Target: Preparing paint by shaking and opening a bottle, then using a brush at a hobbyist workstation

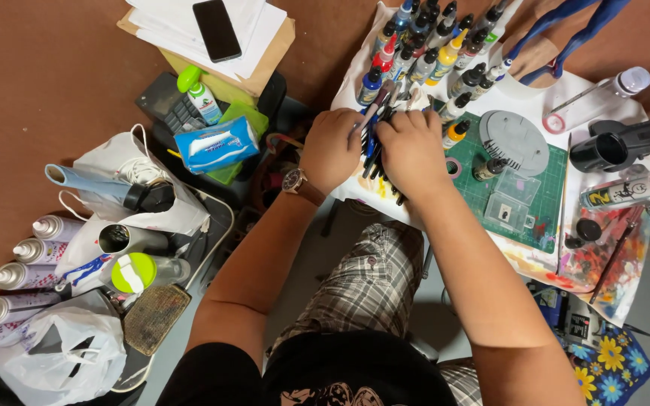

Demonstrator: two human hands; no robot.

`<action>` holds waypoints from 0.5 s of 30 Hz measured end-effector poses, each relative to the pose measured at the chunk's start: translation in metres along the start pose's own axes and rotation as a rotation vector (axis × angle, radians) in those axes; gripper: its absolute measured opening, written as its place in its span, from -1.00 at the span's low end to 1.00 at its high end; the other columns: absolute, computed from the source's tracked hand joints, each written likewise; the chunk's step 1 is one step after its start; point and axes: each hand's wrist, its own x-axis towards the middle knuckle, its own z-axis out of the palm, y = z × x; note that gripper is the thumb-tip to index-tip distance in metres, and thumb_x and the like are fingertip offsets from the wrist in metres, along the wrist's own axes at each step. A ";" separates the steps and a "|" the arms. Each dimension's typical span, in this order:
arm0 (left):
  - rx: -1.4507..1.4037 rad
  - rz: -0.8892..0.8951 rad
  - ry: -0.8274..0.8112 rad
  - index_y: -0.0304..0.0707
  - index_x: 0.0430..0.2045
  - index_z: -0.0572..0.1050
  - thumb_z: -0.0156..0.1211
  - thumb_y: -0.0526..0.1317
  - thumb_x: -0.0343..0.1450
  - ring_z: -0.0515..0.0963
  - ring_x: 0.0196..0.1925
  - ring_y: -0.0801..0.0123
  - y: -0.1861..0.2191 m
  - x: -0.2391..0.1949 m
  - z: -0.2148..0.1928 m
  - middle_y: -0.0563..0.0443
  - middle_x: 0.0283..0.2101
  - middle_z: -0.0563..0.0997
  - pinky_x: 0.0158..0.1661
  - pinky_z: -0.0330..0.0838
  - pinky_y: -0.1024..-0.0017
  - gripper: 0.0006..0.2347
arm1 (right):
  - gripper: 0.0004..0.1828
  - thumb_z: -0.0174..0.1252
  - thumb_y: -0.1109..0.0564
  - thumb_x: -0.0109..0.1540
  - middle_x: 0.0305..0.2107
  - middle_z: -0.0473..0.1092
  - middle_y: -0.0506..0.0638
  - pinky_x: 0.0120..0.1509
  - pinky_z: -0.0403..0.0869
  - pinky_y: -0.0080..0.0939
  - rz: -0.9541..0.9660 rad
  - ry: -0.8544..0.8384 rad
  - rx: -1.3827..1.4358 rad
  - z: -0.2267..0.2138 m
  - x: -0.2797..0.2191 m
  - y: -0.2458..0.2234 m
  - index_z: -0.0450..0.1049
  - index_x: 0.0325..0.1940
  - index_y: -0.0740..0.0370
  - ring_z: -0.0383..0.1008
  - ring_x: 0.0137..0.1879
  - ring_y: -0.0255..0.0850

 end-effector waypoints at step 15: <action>0.003 0.029 0.072 -0.09 -0.25 0.64 0.47 -0.24 0.24 0.65 -0.07 0.17 -0.010 -0.004 0.003 0.04 -0.19 0.70 -0.06 0.54 0.28 -0.76 | -0.80 0.11 0.15 0.28 -0.32 0.55 -0.06 0.13 0.28 0.11 -0.107 -0.461 -0.042 0.007 0.047 0.027 0.64 -0.20 -0.11 0.50 -0.06 -0.03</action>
